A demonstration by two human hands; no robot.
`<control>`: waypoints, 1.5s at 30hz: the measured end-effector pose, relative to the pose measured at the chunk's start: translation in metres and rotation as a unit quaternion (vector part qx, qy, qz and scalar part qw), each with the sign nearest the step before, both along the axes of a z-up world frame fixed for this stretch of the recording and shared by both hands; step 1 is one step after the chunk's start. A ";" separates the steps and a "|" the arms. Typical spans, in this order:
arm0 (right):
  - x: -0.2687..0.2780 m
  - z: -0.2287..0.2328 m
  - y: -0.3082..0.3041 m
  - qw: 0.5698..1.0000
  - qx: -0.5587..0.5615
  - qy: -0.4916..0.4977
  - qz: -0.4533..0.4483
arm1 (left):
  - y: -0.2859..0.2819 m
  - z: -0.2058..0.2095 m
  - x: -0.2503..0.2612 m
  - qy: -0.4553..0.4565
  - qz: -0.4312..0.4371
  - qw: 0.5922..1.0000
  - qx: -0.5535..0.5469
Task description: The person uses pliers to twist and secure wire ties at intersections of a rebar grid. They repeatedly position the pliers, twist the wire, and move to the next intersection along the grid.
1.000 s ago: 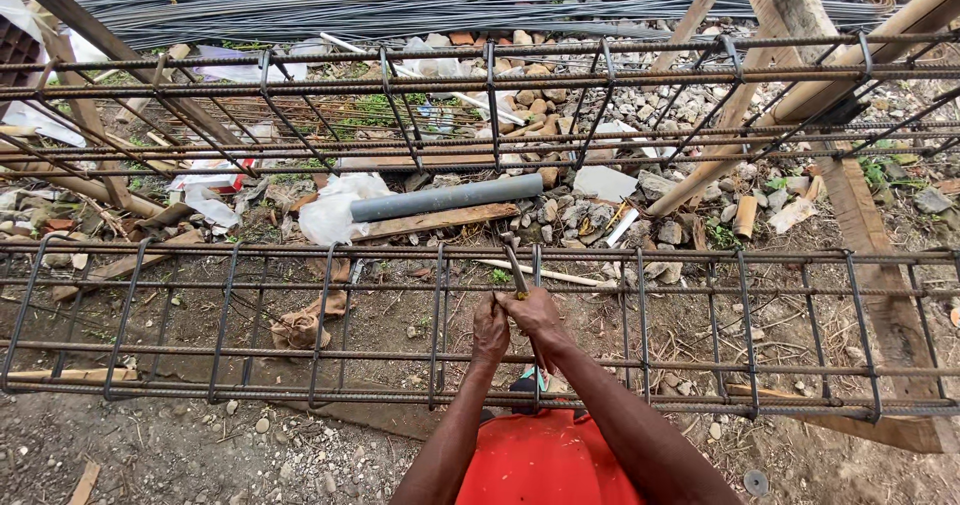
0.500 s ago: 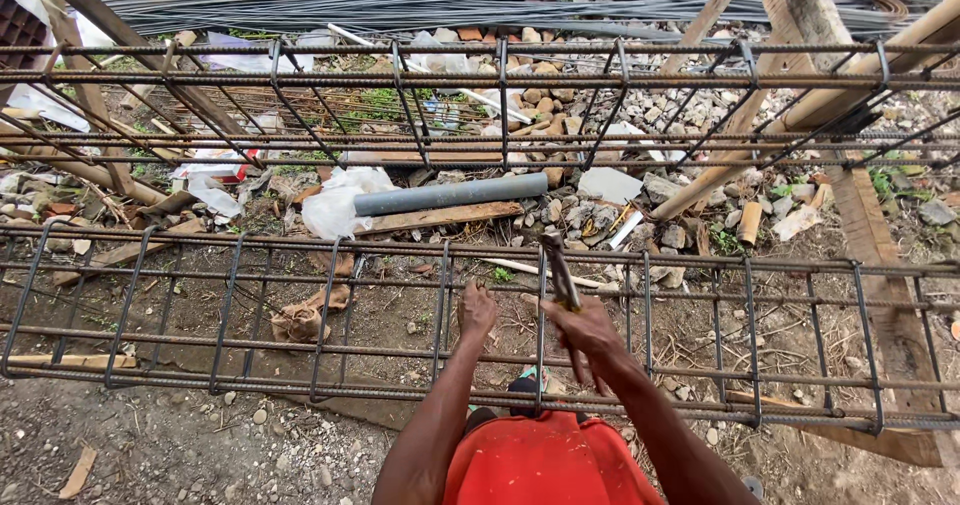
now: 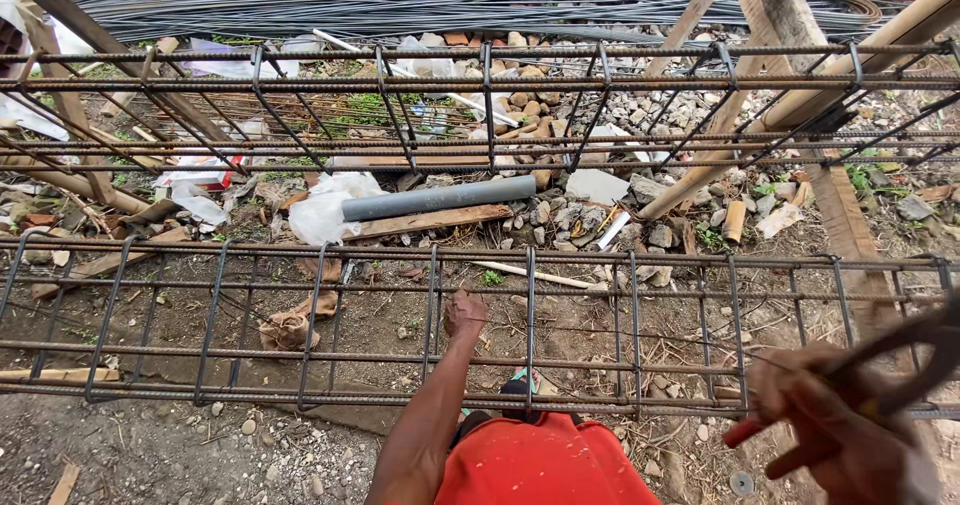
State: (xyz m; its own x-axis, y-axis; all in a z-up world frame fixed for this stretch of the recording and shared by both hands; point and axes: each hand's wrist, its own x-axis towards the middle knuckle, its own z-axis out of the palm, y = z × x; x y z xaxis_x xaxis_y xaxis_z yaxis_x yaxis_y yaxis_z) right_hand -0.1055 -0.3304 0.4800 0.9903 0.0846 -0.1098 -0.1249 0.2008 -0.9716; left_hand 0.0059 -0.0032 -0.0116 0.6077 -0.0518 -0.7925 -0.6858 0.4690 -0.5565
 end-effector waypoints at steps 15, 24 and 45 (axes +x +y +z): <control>-0.033 0.010 0.019 0.991 0.002 -0.118 0.068 | -0.054 0.303 -0.126 0.265 0.445 -0.193 -0.833; -0.063 -0.006 0.077 0.947 -0.216 -0.111 0.210 | -0.023 0.403 -0.113 0.196 0.486 -0.619 -0.585; -0.108 -0.196 0.079 0.922 -0.285 0.242 0.099 | -0.010 0.321 -0.110 0.143 0.511 -0.486 -0.694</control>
State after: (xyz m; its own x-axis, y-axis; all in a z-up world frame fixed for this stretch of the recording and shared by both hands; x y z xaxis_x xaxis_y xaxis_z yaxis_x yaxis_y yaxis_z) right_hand -0.2135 -0.2515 0.2843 0.7856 0.0505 -0.6167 -0.5501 -0.3993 -0.7334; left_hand -0.1038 -0.0128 0.3098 0.9227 0.0211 -0.3849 0.3128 0.5425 0.7797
